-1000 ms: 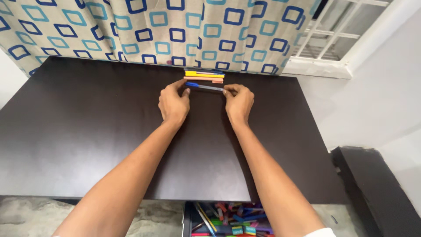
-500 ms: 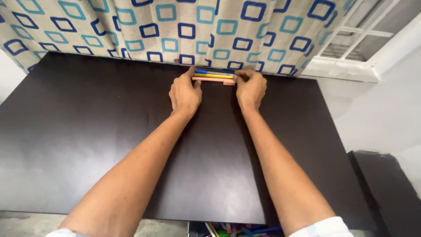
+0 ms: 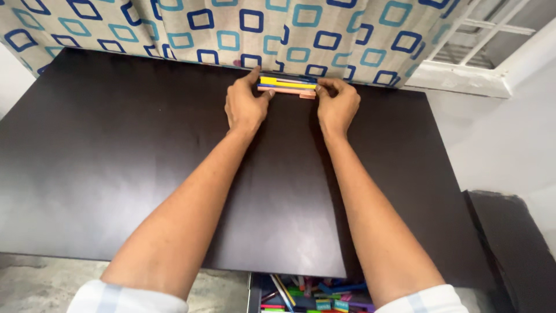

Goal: The person repeatedly opens a desk drawer, selects individual pens and a small blue pouch, and places them in a neat row on the desk surface. The person handles each item one at a time and continues until the drawer is emptied.

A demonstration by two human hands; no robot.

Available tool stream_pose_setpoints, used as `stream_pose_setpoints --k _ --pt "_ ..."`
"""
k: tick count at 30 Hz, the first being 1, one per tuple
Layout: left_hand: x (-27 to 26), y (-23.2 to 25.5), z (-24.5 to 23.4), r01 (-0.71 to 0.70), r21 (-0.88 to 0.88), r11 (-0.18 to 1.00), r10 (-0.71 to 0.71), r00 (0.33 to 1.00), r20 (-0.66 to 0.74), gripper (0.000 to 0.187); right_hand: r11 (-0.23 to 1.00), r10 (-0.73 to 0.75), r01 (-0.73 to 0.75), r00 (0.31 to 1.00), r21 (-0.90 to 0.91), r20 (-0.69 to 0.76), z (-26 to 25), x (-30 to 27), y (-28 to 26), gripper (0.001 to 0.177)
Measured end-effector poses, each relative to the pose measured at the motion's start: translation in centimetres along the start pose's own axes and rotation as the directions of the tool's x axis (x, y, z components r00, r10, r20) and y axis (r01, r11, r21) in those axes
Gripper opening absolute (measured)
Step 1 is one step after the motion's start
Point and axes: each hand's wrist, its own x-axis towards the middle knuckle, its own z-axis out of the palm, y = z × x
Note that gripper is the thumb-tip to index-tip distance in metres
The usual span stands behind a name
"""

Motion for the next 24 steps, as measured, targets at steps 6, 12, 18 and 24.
stream_pose_setpoints --k 6,12,18,24 --pt "0.9 -2.4 0.9 -0.15 -0.367 0.918 0.157 0.987 -0.011 0.037 0.994 -0.005 -0.005 0.995 0.111 0.096 -2.1 -3.2 -1.5 0.012" --pt "0.2 -4.0 0.7 -0.081 -0.545 0.835 0.224 0.954 0.201 0.016 0.986 -0.001 -0.034 0.978 0.161 0.207 -5.3 -6.9 -2.6 0.012" --pt "-6.3 -1.5 -2.8 -0.072 -0.356 0.932 0.237 0.863 0.446 0.017 0.904 0.117 -0.236 0.939 0.356 0.325 -8.7 -11.1 -3.8 0.012" --pt "-14.5 1.6 -6.4 -0.213 -0.073 0.974 0.222 0.859 0.461 0.022 0.882 0.15 -0.318 0.889 0.349 0.432 -13.7 -17.1 -5.7 0.01"
